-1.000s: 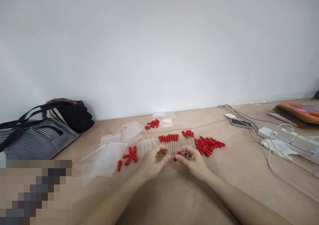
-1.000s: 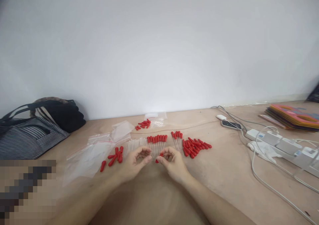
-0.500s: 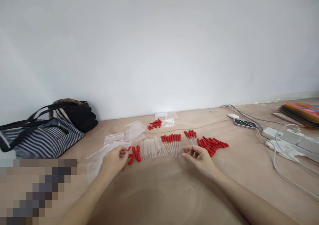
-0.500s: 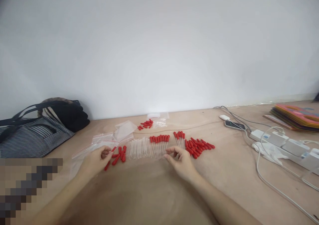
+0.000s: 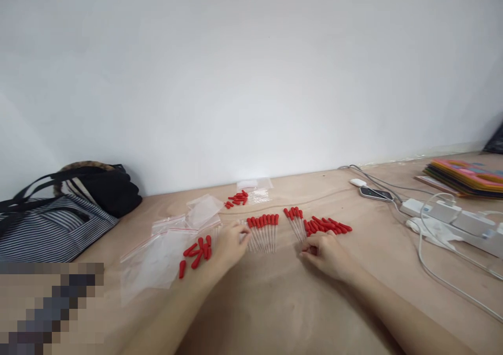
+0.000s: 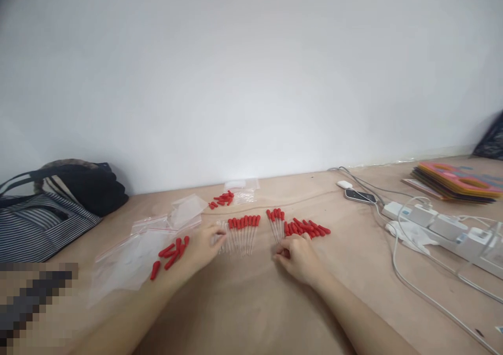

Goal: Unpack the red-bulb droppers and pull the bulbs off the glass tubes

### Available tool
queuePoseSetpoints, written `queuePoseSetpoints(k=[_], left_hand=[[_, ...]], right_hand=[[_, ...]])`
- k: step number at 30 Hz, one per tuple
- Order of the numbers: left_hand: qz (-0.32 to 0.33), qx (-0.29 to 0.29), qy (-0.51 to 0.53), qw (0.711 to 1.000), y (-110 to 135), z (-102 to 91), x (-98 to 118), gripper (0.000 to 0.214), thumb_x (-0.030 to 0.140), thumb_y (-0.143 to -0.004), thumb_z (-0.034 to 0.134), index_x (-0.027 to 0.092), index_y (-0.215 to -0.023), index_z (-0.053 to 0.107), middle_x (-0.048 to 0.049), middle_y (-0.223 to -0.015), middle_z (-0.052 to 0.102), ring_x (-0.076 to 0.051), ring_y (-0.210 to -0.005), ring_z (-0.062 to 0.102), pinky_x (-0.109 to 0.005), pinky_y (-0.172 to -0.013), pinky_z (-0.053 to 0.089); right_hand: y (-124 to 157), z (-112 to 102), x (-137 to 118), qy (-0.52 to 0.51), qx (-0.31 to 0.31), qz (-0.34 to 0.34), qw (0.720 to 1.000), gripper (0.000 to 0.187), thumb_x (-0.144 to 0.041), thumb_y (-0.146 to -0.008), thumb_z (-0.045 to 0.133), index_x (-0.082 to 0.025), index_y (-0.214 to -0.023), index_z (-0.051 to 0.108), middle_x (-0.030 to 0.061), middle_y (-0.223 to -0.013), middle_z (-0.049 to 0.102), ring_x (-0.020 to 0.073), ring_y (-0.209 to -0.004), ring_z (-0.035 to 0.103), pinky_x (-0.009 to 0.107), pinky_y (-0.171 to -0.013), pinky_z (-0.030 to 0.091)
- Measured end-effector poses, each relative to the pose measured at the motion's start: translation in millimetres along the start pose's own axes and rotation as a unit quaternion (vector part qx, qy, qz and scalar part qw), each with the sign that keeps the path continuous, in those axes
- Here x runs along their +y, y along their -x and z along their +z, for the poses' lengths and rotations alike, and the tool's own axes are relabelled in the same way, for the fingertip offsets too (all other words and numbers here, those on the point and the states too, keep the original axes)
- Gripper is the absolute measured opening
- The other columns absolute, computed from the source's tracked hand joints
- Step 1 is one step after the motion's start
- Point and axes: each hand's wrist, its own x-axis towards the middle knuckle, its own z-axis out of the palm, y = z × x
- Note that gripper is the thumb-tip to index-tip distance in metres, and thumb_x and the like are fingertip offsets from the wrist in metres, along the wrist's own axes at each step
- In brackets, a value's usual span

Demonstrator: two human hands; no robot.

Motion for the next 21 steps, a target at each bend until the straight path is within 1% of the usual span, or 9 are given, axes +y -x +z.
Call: queuePoseSetpoints(k=[2, 4, 6, 8, 11, 15, 18, 21], left_hand=[[0.015, -0.023, 0.005, 1.0, -9.4, 23.3, 32.8, 0.012, 0.021, -0.074, 0.054, 0.021, -0.075, 0.065, -0.0025, -0.086, 0.062, -0.017, -0.087, 0.054, -0.026, -0.08, 0.04], [0.006, -0.034, -0.004, 0.999, -20.3, 43.7, 61.0, 0.013, 0.025, -0.074, 0.055, 0.021, -0.077, 0.066, -0.0056, -0.092, 0.061, -0.021, -0.096, 0.051, -0.03, -0.084, 0.037], [-0.026, -0.043, -0.019, 0.999, -32.7, 58.7, 82.5, 0.02, 0.032, -0.074, 0.054, 0.017, -0.079, 0.066, -0.0112, -0.099, 0.059, -0.028, -0.103, 0.046, -0.038, -0.088, 0.033], [-0.066, -0.055, -0.032, 0.996, -45.6, 68.5, 97.0, 0.03, 0.039, -0.074, 0.053, 0.014, -0.084, 0.066, -0.016, -0.103, 0.057, -0.032, -0.107, 0.043, -0.043, -0.09, 0.029], [-0.118, -0.081, -0.04, 0.989, -62.0, 75.9, 107.7, 0.039, 0.043, -0.072, 0.052, 0.012, -0.092, 0.063, -0.0187, -0.106, 0.058, -0.033, -0.107, 0.044, -0.044, -0.091, 0.027], [-0.165, -0.119, -0.032, 0.979, -72.8, 78.1, 109.1, 0.041, 0.043, -0.069, 0.053, 0.013, -0.094, 0.063, -0.0187, -0.103, 0.061, -0.032, -0.104, 0.049, -0.043, -0.089, 0.03], [-0.183, -0.142, -0.019, 0.972, -74.5, 77.4, 107.3, 0.037, 0.039, -0.067, 0.054, 0.013, -0.092, 0.063, -0.0184, -0.101, 0.063, -0.032, -0.102, 0.052, -0.043, -0.088, 0.031], [-0.188, -0.15, -0.008, 0.971, -74.3, 75.1, 107.6, 0.033, 0.034, -0.066, 0.055, 0.015, -0.093, 0.062, -0.0173, -0.103, 0.063, -0.031, -0.102, 0.053, -0.044, -0.088, 0.03]], right_hand=[[-0.5, -3.1, 4.6, 0.012, 0.005, 0.024, 1.0, 0.011, -0.022, -0.067, 0.055, -0.022, -0.059, 0.061, -0.0022, -0.056, 0.06, 0.0132, -0.056, 0.053, 0.024, -0.055, 0.032], [-1.1, -5.4, 11.8, 0.022, 0.023, 0.067, 0.997, 0.01, -0.023, -0.065, 0.056, -0.022, -0.057, 0.061, -0.0024, -0.055, 0.06, 0.0127, -0.052, 0.052, 0.024, -0.051, 0.031], [-1.5, -7.1, 19.9, 0.029, 0.051, 0.104, 0.993, 0.011, -0.026, -0.065, 0.057, -0.022, -0.057, 0.061, -0.0023, -0.055, 0.06, 0.013, -0.051, 0.052, 0.024, -0.051, 0.032], [-1.8, -8.0, 26.8, 0.023, 0.077, 0.129, 0.988, 0.014, -0.03, -0.066, 0.056, -0.022, -0.056, 0.061, -0.0022, -0.053, 0.06, 0.0131, -0.05, 0.053, 0.024, -0.05, 0.033], [-2.5, -8.7, 31.7, 0.008, 0.102, 0.163, 0.981, 0.018, -0.034, -0.067, 0.055, -0.022, -0.055, 0.061, -0.002, -0.05, 0.058, 0.0127, -0.047, 0.052, 0.024, -0.047, 0.032], [-4.4, -9.8, 29.5, -0.007, 0.099, 0.201, 0.975, 0.02, -0.036, -0.068, 0.054, -0.022, -0.056, 0.06, -0.0021, -0.048, 0.058, 0.0125, -0.045, 0.051, 0.023, -0.045, 0.031], [-5.2, -9.6, 26.7, -0.018, 0.096, 0.207, 0.974, 0.021, -0.038, -0.068, 0.054, -0.022, -0.057, 0.06, -0.0022, -0.048, 0.058, 0.0126, -0.045, 0.051, 0.024, -0.046, 0.032], [-4.9, -8.1, 26.3, -0.028, 0.105, 0.197, 0.974, 0.022, -0.039, -0.069, 0.054, -0.022, -0.056, 0.06, -0.0022, -0.047, 0.057, 0.0125, -0.045, 0.051, 0.024, -0.047, 0.033]])
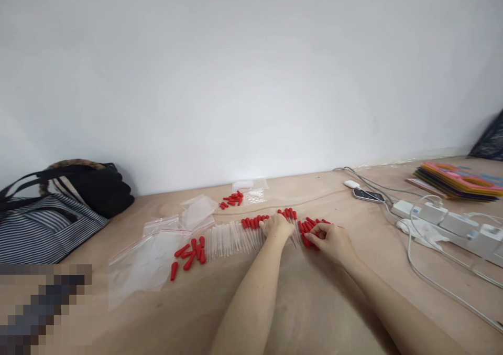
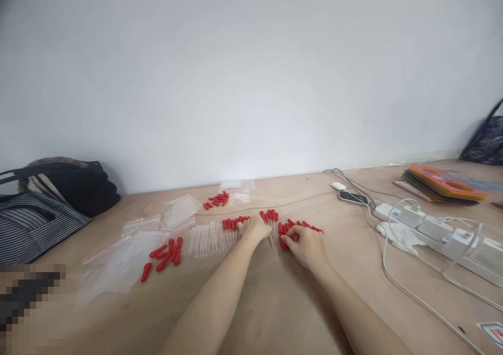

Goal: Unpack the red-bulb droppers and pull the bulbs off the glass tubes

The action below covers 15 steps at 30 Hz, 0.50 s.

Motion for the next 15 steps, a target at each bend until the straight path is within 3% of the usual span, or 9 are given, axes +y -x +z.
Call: queuePoseSetpoints(k=[3, 6, 9, 11, 13, 15], left_hand=[[0.012, -0.001, 0.017, 1.0, 4.2, -6.7, -1.0, 0.029, 0.031, -0.068, 0.053, 0.015, -0.091, 0.061, -0.0172, -0.103, 0.062, -0.032, -0.102, 0.052, -0.044, -0.087, 0.031], [0.051, -0.021, 0.044, 0.997, 16.5, -20.9, -13.1, 0.023, 0.032, -0.071, 0.049, 0.015, -0.079, 0.061, -0.0132, -0.091, 0.065, -0.03, -0.094, 0.055, -0.038, -0.079, 0.037], [0.125, -0.084, 0.079, 0.985, 40.6, -40.3, -43.2, 0.025, 0.034, -0.074, 0.045, 0.016, -0.062, 0.058, -0.0038, -0.068, 0.063, -0.021, -0.074, 0.059, -0.026, -0.062, 0.04], [0.17, -0.129, 0.101, 0.972, 60.8, -53.0, -70.1, 0.021, 0.033, -0.073, 0.048, 0.017, -0.061, 0.056, 0.0012, -0.064, 0.059, -0.015, -0.068, 0.056, -0.021, -0.059, 0.039], [0.193, -0.194, 0.122, 0.954, 80.1, -62.9, -96.8, 0.02, 0.036, -0.071, 0.051, 0.018, -0.065, 0.057, 0.0036, -0.062, 0.056, -0.012, -0.062, 0.052, -0.019, -0.055, 0.038], [0.19, -0.284, 0.191, 0.92, 95.7, -67.9, -118.6, 0.023, 0.039, -0.071, 0.052, 0.017, -0.066, 0.056, 0.0043, -0.061, 0.053, -0.01, -0.058, 0.048, -0.019, -0.055, 0.036]], right_hand=[[0.2, 1.8, 2.2, -0.008, 0.009, 0.003, 1.0, 0.022, -0.04, -0.069, 0.053, -0.022, -0.057, 0.06, -0.0022, -0.047, 0.056, 0.0124, -0.045, 0.05, 0.023, -0.046, 0.033], [0.5, 3.6, 2.9, -0.028, 0.013, -0.019, 0.999, 0.024, -0.038, -0.073, 0.05, -0.02, -0.063, 0.062, -0.0007, -0.05, 0.056, 0.0127, -0.046, 0.05, 0.024, -0.046, 0.035], [4.5, 5.4, -5.0, -0.034, 0.069, -0.141, 0.987, 0.023, -0.034, -0.076, 0.05, -0.019, -0.087, 0.064, 0.0052, -0.075, 0.062, 0.0166, -0.067, 0.056, 0.028, -0.06, 0.043], [10.8, 7.1, -17.4, -0.002, 0.1, -0.254, 0.962, 0.033, -0.032, -0.077, 0.052, -0.021, -0.108, 0.057, 0.0092, -0.097, 0.059, 0.02, -0.087, 0.055, 0.033, -0.072, 0.043], [19.7, 10.2, -34.1, 0.035, 0.086, -0.355, 0.93, 0.038, -0.03, -0.078, 0.054, -0.025, -0.116, 0.051, 0.0091, -0.111, 0.055, 0.0211, -0.099, 0.05, 0.035, -0.079, 0.039], [29.3, 15.5, -51.3, 0.041, 0.056, -0.431, 0.9, 0.034, -0.031, -0.079, 0.055, -0.027, -0.112, 0.053, 0.0054, -0.109, 0.058, 0.0192, -0.099, 0.05, 0.036, -0.082, 0.035]])
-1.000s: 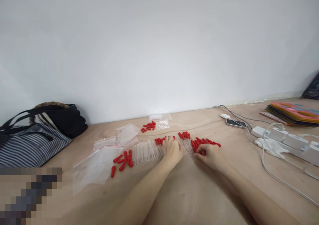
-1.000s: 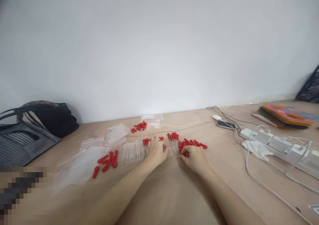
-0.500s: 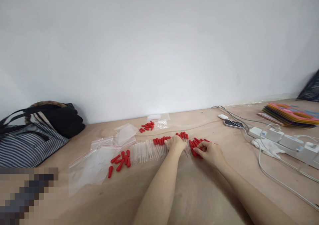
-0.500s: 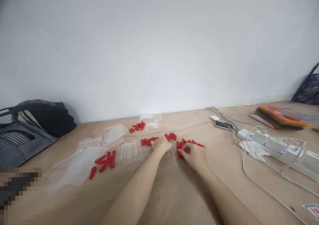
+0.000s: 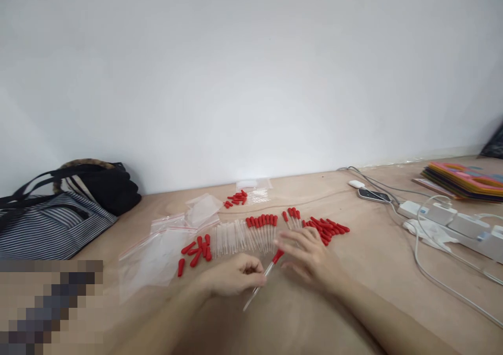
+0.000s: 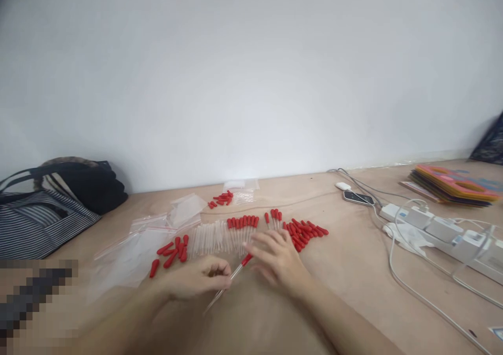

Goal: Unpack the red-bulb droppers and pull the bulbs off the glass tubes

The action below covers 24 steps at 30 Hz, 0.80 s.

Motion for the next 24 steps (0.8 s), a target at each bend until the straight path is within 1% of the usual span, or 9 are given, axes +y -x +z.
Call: queuePoseSetpoints(k=[2, 4, 6, 9, 12, 16, 21, 23, 24], left_hand=[[-0.001, -0.028, 0.067, 0.997, 15.3, 3.1, -10.0, 0.025, 0.041, -0.07, 0.053, 0.017, -0.065, 0.055, 0.0048, -0.059, 0.051, -0.009, -0.056, 0.045, -0.019, -0.055, 0.034], [-0.009, -0.022, 0.111, 0.994, 23.3, 8.6, -16.8, 0.026, 0.043, -0.068, 0.055, 0.017, -0.063, 0.054, 0.0051, -0.057, 0.05, -0.008, -0.055, 0.044, -0.019, -0.054, 0.033], [-0.018, -0.018, 0.141, 0.99, 26.9, 14.9, -20.8, 0.026, 0.042, -0.067, 0.055, 0.017, -0.061, 0.053, 0.0046, -0.054, 0.05, -0.008, -0.052, 0.044, -0.018, -0.051, 0.032], [-0.014, -0.004, 0.138, 0.99, 29.5, 22.5, -22.4, 0.026, 0.039, -0.068, 0.052, 0.016, -0.057, 0.053, 0.0025, -0.052, 0.054, -0.008, -0.049, 0.043, -0.018, -0.047, 0.03], [-0.011, 0.006, 0.126, 0.992, 31.4, 25.5, -21.1, 0.025, 0.036, -0.069, 0.05, 0.015, -0.056, 0.054, 0.002, -0.052, 0.054, -0.007, -0.046, 0.041, -0.018, -0.045, 0.029], [-0.002, -0.007, 0.143, 0.99, 31.3, 24.8, -19.7, 0.03, 0.041, -0.071, 0.051, 0.014, -0.057, 0.053, 0.0032, -0.051, 0.052, -0.006, -0.043, 0.037, -0.017, -0.044, 0.027], [0.016, -0.04, 0.195, 0.98, 28.9, 24.3, -25.0, 0.043, 0.057, -0.065, 0.055, 0.014, -0.06, 0.054, 0.0031, -0.05, 0.051, -0.006, -0.045, 0.04, -0.017, -0.047, 0.03], [0.016, -0.062, 0.211, 0.975, 30.8, 23.6, -28.3, 0.046, 0.059, -0.062, 0.056, 0.014, -0.061, 0.055, 0.0028, -0.051, 0.051, -0.007, -0.046, 0.042, -0.018, -0.048, 0.03], [0.013, -0.073, 0.211, 0.975, 32.5, 22.4, -30.0, 0.046, 0.06, -0.062, 0.056, 0.014, -0.061, 0.055, 0.0026, -0.051, 0.052, -0.007, -0.047, 0.043, -0.018, -0.048, 0.03]], right_hand=[[-4.8, 5.5, -16.0, -0.025, 0.0, -0.055, 0.998, 0.025, -0.031, -0.08, 0.054, -0.026, -0.104, 0.057, 0.0012, -0.097, 0.063, 0.0156, -0.092, 0.051, 0.035, -0.083, 0.033], [-6.6, 11.3, -26.8, -0.034, 0.008, -0.087, 0.996, 0.017, -0.025, -0.083, 0.05, -0.024, -0.097, 0.059, -0.0013, -0.084, 0.064, 0.0123, -0.083, 0.052, 0.033, -0.081, 0.032], [-5.7, 15.3, -32.2, -0.017, 0.013, -0.106, 0.994, 0.017, -0.018, -0.085, 0.045, -0.022, -0.092, 0.06, -0.0018, -0.076, 0.064, 0.0105, -0.076, 0.052, 0.033, -0.081, 0.031], [-2.3, 16.2, -33.9, 0.018, 0.033, -0.131, 0.991, 0.022, -0.014, -0.086, 0.04, -0.021, -0.086, 0.061, -0.002, -0.069, 0.062, 0.0098, -0.068, 0.05, 0.035, -0.083, 0.029], [0.1, 13.8, -33.8, 0.036, 0.062, -0.149, 0.986, 0.022, -0.012, -0.086, 0.04, -0.018, -0.084, 0.061, -0.0019, -0.065, 0.061, 0.0093, -0.064, 0.049, 0.036, -0.086, 0.028], [1.3, 12.8, -35.6, 0.055, 0.11, -0.149, 0.981, 0.018, -0.011, -0.084, 0.044, -0.015, -0.082, 0.061, -0.0033, -0.057, 0.059, 0.0087, -0.063, 0.05, 0.037, -0.088, 0.026], [3.8, 13.1, -33.2, 0.064, 0.126, -0.141, 0.98, 0.014, -0.012, -0.082, 0.049, -0.018, -0.08, 0.061, -0.0053, -0.059, 0.06, 0.0074, -0.063, 0.051, 0.036, -0.089, 0.024], [4.7, 11.7, -26.8, 0.069, 0.14, -0.126, 0.98, 0.011, -0.012, -0.08, 0.054, -0.019, -0.076, 0.06, -0.0066, -0.061, 0.061, 0.0069, -0.063, 0.051, 0.035, -0.088, 0.024], [5.1, 10.8, -22.8, 0.073, 0.149, -0.106, 0.98, 0.01, -0.012, -0.078, 0.056, -0.02, -0.074, 0.06, -0.0071, -0.061, 0.061, 0.0071, -0.063, 0.051, 0.034, -0.087, 0.024]])
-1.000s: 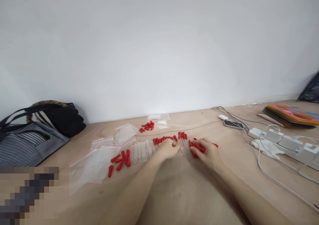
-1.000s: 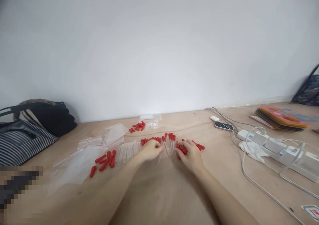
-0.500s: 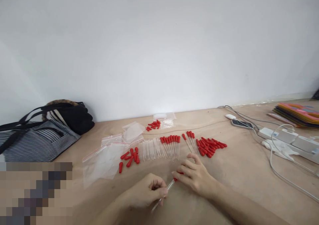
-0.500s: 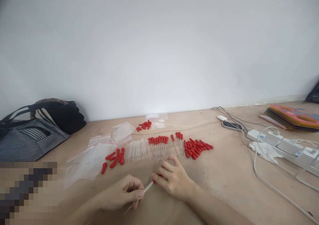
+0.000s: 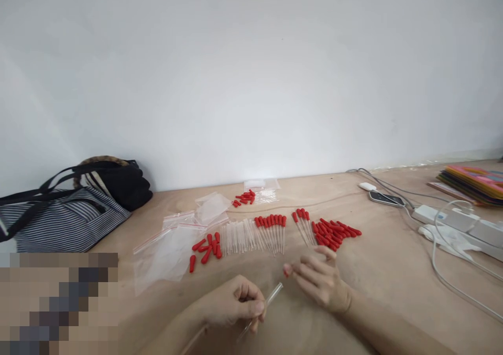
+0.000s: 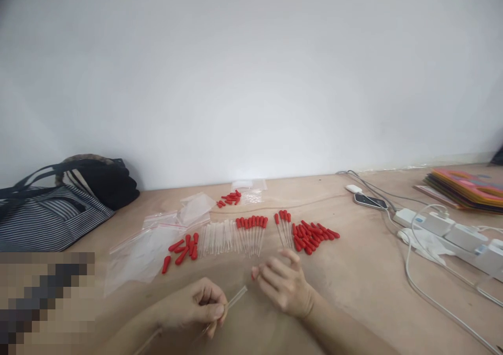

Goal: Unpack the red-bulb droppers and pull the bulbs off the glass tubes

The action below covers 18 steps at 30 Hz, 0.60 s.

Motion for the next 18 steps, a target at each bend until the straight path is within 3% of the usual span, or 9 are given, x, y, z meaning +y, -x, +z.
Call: queuePoseSetpoints(k=[3, 7, 10, 14, 18], left_hand=[[-0.018, 0.048, -0.03, 0.998, 6.2, -10.5, -0.6, 0.043, 0.058, -0.062, 0.057, 0.014, -0.062, 0.055, 0.0024, -0.052, 0.054, -0.007, -0.046, 0.043, -0.018, -0.046, 0.03], [0.007, 0.26, -0.096, 0.961, 5.9, -40.5, 6.4, 0.032, 0.047, -0.068, 0.053, 0.015, -0.063, 0.051, 0.003, -0.056, 0.055, -0.007, -0.044, 0.045, -0.018, -0.045, 0.034], [-0.049, 0.371, -0.169, 0.912, -2.4, -67.5, 13.3, 0.02, 0.033, -0.07, 0.048, 0.016, -0.06, 0.05, 0.0033, -0.052, 0.055, -0.009, -0.044, 0.049, -0.018, -0.043, 0.034], [-0.117, 0.433, -0.223, 0.865, -12.5, -97.0, 16.4, 0.007, 0.018, -0.064, 0.05, 0.016, -0.058, 0.052, 0.0037, -0.043, 0.053, -0.01, -0.041, 0.05, -0.018, -0.041, 0.032], [-0.15, 0.472, -0.268, 0.826, -15.8, -112.1, 9.6, 0.009, 0.013, -0.058, 0.053, 0.015, -0.05, 0.055, 0.0021, -0.039, 0.053, -0.012, -0.041, 0.05, -0.019, -0.042, 0.03]], right_hand=[[2.5, -0.2, 10.3, 0.004, 0.006, 0.076, 0.997, 0.01, -0.012, -0.075, 0.059, -0.022, -0.075, 0.06, -0.0065, -0.062, 0.062, 0.0097, -0.066, 0.051, 0.035, -0.084, 0.026], [1.5, 2.9, 9.2, -0.04, -0.032, 0.084, 0.995, 0.011, -0.016, -0.076, 0.057, -0.024, -0.081, 0.061, -0.0036, -0.068, 0.063, 0.0117, -0.068, 0.051, 0.036, -0.081, 0.027], [0.6, 4.6, 3.8, -0.054, -0.05, 0.072, 0.995, 0.011, -0.017, -0.076, 0.055, -0.024, -0.083, 0.061, -0.0024, -0.069, 0.062, 0.0118, -0.068, 0.05, 0.037, -0.08, 0.027], [3.2, 3.3, 3.9, -0.062, -0.063, 0.08, 0.993, 0.013, -0.015, -0.076, 0.054, -0.023, -0.084, 0.06, -0.0014, -0.069, 0.061, 0.0125, -0.069, 0.05, 0.038, -0.081, 0.027], [5.8, 1.2, 7.6, -0.066, -0.062, 0.098, 0.991, 0.014, -0.015, -0.075, 0.055, -0.023, -0.085, 0.061, -0.0016, -0.068, 0.061, 0.0125, -0.069, 0.049, 0.038, -0.081, 0.027]])
